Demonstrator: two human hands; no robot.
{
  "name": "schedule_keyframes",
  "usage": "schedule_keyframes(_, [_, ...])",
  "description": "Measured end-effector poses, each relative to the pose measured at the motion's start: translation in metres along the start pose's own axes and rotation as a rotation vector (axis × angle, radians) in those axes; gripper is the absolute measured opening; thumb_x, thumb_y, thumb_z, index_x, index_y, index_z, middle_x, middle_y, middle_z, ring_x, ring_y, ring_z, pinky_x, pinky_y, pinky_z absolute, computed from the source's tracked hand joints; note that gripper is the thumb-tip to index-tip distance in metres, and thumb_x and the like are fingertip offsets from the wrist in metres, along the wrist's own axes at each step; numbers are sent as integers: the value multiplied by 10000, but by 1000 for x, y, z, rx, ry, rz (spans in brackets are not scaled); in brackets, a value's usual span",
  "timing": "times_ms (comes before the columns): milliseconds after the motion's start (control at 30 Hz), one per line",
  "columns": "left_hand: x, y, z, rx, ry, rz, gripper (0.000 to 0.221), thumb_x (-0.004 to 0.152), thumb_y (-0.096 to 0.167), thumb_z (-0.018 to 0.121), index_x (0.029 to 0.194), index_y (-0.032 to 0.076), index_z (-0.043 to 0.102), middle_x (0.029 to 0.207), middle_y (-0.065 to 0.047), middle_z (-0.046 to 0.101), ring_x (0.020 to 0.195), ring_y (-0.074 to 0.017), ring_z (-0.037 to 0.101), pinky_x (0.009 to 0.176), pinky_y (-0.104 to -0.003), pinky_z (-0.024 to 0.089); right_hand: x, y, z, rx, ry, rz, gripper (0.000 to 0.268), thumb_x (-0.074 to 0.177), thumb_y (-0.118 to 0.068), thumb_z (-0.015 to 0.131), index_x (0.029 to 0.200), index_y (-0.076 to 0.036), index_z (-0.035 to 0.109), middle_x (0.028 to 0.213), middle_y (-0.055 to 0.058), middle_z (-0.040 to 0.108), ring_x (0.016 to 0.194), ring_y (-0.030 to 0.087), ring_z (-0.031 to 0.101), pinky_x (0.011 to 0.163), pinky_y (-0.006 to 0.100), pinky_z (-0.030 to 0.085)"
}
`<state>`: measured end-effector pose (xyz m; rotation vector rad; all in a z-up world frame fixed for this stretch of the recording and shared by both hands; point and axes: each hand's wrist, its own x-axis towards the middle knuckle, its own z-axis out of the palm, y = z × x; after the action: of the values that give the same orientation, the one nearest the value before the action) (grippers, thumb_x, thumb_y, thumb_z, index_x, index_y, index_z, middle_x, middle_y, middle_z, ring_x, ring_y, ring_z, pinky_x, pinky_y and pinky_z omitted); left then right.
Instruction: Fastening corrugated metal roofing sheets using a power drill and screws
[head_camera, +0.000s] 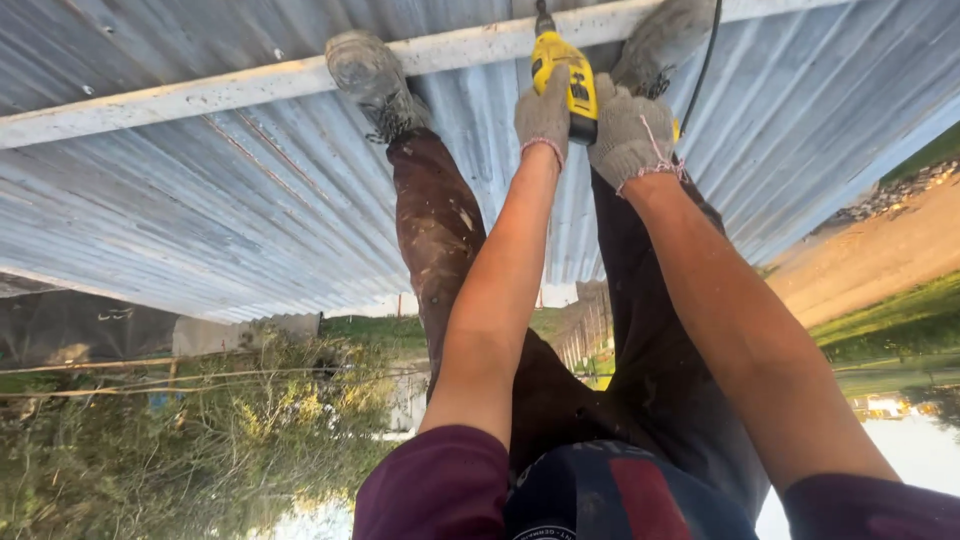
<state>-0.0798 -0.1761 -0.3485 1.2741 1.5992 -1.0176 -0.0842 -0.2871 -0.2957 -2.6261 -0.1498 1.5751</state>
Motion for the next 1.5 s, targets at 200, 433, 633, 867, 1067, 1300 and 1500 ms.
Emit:
schedule_keyframes(200, [61, -67, 22, -627, -135, -36, 506, 764, 379, 802, 1028, -44, 719, 906, -186, 752, 735, -281, 727, 675, -455, 613, 16, -8, -20, -236, -71, -46, 355, 832, -202, 640, 1168, -185, 524, 913, 5, 724, 791, 288, 766, 697, 438, 521])
schedule_keyframes(433, [36, -36, 23, -421, -47, 1, 592, 736, 453, 722, 1082, -28, 738, 911, -174, 761, 750, -256, 735, 667, -422, 614, 19, 11, 0, -230, -91, -57, 481, 816, -241, 612, 1275, -173, 488, 976, 9, 710, 814, 286, 757, 720, 449, 495])
schedule_keyframes(633, [4, -2, 10, -222, -48, -47, 616, 726, 502, 678, 1071, -3, 751, 948, -162, 777, 803, -259, 754, 706, -403, 618, 20, 14, 13, -207, -56, -23, 475, 769, -246, 643, 1218, -180, 501, 939, -4, 708, 757, 280, 751, 665, 449, 502])
schedule_keyframes(867, [-28, 27, -13, 52, -100, -14, 689, 689, 602, 544, 991, 21, 756, 915, -131, 778, 807, -266, 751, 683, -406, 584, 7, 10, 2, -102, 140, -99, 170, 889, -193, 559, 1049, -157, 514, 777, 3, 712, 578, 279, 707, 487, 438, 512])
schedule_keyframes(1067, [-65, 37, -42, 175, -195, 45, 651, 717, 584, 543, 1060, 57, 710, 983, -112, 790, 832, -241, 762, 722, -374, 589, -44, -11, -34, 131, 178, -85, 273, 924, -246, 563, 1150, -109, 496, 875, 105, 703, 626, 444, 682, 525, 573, 494])
schedule_keyframes(1300, [-84, 18, -91, 146, -179, 185, 869, 743, 720, 635, 1290, 46, 663, 1271, -201, 691, 1297, -368, 608, 1130, -470, 478, -69, -56, -49, -28, -128, -3, 881, 797, -387, 695, 1563, -134, 342, 1254, 111, 666, 1047, 341, 727, 951, 511, 548])
schedule_keyframes(1500, [-58, 19, -173, 146, -93, 138, 816, 745, 716, 636, 1247, 76, 702, 1289, -191, 702, 1309, -354, 605, 1131, -481, 483, -67, -143, -82, -103, -192, -76, 859, 824, -303, 674, 1566, -76, 305, 1292, 147, 646, 1109, 376, 712, 945, 530, 545])
